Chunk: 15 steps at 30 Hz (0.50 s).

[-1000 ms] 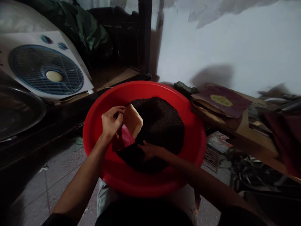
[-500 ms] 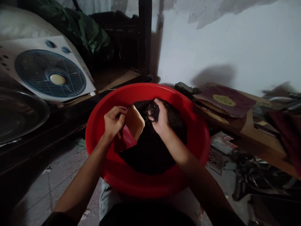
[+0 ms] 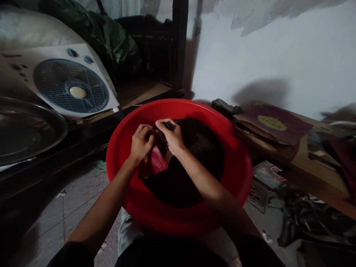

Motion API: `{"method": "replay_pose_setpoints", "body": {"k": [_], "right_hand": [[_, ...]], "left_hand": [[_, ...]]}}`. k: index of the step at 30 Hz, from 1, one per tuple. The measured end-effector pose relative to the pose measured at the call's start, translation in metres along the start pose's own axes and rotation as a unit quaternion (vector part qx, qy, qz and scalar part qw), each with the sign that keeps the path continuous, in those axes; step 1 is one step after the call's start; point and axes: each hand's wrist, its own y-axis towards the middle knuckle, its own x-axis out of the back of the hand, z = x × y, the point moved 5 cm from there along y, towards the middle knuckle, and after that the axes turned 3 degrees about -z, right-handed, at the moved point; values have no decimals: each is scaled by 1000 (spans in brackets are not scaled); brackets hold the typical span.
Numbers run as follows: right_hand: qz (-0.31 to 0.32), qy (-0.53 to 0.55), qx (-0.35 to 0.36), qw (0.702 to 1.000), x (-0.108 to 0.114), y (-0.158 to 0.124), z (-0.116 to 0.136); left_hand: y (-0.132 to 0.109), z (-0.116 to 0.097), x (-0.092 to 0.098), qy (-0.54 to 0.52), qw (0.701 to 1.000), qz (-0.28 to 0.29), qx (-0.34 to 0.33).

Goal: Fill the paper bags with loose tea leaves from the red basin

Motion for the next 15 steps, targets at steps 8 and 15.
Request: {"method": "replay_pose_setpoints", "body": {"k": [8,15], "right_hand": [[79,-132,69,986,-6,1,3],[115,-547,49,827,50,2,-21]], "left_hand": [[-1,5,2,17,999,-11,39],[2,17,22,38,990,-100,89]]}}
